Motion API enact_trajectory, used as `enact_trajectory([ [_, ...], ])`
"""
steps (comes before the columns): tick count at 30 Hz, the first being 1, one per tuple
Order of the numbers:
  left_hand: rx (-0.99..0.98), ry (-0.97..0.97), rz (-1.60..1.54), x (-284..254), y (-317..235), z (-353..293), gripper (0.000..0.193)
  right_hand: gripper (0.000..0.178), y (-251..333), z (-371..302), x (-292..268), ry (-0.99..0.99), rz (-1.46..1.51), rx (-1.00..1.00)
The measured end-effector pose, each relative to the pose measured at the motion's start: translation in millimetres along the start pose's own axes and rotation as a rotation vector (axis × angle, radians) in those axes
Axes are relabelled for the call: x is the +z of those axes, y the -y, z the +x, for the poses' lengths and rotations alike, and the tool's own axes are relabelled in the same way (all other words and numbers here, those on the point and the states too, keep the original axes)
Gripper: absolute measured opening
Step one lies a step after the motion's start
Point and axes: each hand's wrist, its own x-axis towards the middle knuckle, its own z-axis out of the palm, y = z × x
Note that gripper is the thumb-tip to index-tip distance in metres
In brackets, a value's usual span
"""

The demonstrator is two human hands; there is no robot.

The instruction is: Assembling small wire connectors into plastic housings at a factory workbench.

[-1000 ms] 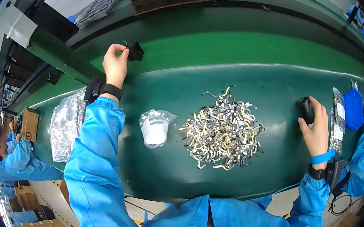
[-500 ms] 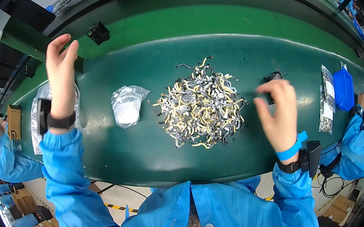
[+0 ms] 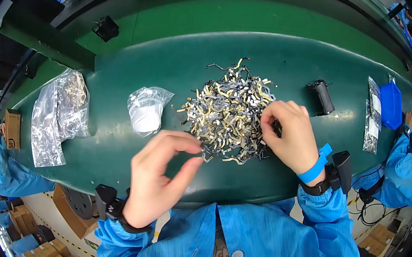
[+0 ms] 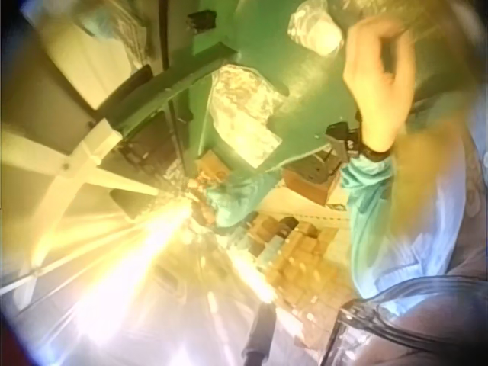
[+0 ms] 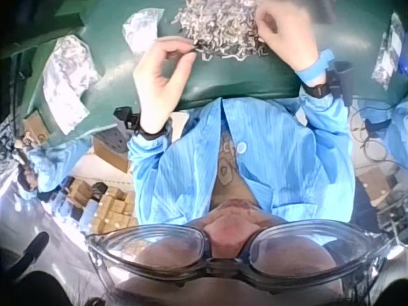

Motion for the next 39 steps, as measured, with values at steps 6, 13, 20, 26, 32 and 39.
enact_trajectory([
  [6,-0.03,0.14,0.056,28,8,-4,0.014,0.012,2,3,-7,0.001,0.235,0.063],
  [13,-0.172,0.058,-0.004,34,5,-2,0.017,0.016,-2,-1,-6,0.085,0.535,0.164],
  [20,-0.214,0.042,-0.154,55,-4,9,0.027,0.021,10,-8,-1,0.06,0.779,0.247],
  [26,-0.307,0.009,-0.398,66,6,8,0.017,0.021,30,-14,11,0.105,0.844,0.164],
  [32,-0.255,-0.077,-0.468,49,9,4,0.007,0.02,42,-10,6,0.266,1.018,0.251],
  [39,-0.03,0.03,-0.009,27,-2,1,0.026,0.012,45,-7,-1,0.397,0.916,0.226],
])
